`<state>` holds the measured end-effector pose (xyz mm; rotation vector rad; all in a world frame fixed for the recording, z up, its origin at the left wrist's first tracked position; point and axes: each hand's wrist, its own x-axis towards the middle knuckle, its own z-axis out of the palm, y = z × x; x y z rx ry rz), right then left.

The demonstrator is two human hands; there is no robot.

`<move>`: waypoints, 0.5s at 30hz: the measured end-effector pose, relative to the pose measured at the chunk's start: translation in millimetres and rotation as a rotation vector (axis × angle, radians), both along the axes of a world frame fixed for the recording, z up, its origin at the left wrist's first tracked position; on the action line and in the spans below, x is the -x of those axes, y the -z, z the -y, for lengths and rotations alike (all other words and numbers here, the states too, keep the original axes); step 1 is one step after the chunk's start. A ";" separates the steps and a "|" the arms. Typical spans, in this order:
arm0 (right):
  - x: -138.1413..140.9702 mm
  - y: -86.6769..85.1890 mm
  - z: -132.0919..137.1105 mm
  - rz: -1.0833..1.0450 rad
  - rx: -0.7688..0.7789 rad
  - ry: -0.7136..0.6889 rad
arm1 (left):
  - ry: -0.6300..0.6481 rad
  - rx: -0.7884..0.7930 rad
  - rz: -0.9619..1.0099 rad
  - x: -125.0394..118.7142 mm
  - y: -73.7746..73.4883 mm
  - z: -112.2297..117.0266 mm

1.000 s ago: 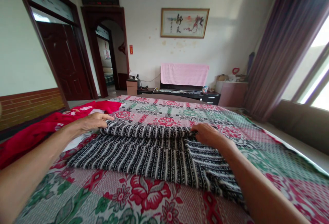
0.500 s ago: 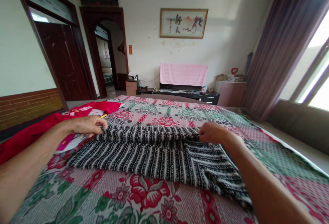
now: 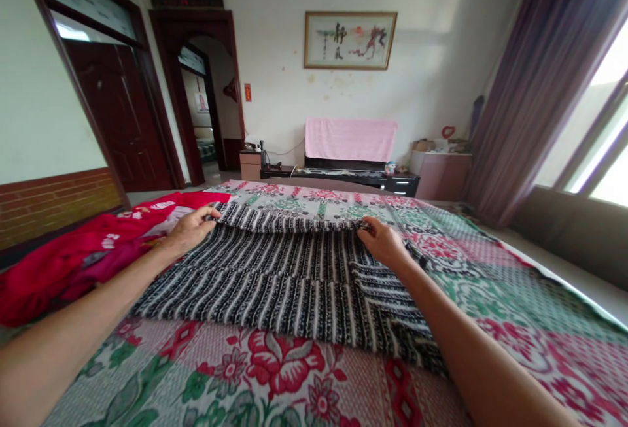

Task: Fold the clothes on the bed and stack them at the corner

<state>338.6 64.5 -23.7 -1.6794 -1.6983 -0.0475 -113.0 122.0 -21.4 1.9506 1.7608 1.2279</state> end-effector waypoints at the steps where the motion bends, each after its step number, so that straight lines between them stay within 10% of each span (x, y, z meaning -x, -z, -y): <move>1: 0.2 1.1 0.7 0.035 0.004 0.013 | 0.001 -0.003 -0.039 2.1 1.7 -0.4; 15: -3.4 -20.3 10.7 0.113 -0.095 0.269 | -0.008 0.014 0.149 20.7 17.0 -14.4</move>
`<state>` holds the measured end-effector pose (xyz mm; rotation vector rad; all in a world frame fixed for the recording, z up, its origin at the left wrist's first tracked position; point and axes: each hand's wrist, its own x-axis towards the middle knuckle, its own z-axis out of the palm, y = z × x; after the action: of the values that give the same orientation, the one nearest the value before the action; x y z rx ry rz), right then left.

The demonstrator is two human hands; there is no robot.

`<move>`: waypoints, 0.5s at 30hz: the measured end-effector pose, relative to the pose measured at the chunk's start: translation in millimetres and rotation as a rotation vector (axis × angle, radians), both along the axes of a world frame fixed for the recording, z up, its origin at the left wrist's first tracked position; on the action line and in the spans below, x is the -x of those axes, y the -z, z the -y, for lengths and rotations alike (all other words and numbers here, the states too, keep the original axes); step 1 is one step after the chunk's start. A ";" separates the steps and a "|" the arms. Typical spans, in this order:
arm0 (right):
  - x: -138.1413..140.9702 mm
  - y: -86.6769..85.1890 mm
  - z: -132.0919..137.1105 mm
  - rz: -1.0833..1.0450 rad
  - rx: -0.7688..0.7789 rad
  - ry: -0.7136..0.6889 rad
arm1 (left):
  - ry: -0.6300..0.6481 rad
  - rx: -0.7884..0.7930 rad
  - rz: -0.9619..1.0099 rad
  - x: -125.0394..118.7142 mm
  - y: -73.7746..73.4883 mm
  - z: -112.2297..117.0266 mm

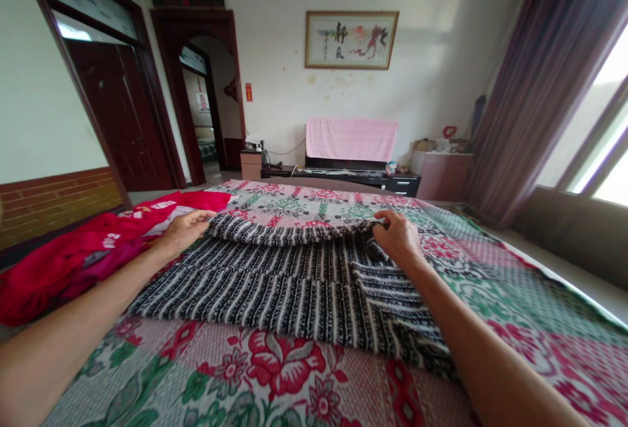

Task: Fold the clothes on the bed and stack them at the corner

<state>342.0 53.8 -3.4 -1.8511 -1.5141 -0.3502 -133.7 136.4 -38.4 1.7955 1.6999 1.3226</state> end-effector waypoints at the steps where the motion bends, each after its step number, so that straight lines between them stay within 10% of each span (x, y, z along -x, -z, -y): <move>1: -2.9 -2.6 0.9 0.006 -0.021 0.018 | -0.005 0.001 -0.003 0.8 -1.6 1.2; 8: -13.7 -6.4 1.7 0.173 0.324 -0.156 | -0.133 -0.076 0.002 8.1 -15.3 13.5; 15: 45.2 -11.5 13.9 0.220 0.123 -0.458 | -0.183 0.183 -0.118 9.6 -19.3 19.3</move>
<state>296.8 39.9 8.1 -1.5282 -2.0925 -0.2504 -143.4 117.1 -19.1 1.6766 2.0198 1.1054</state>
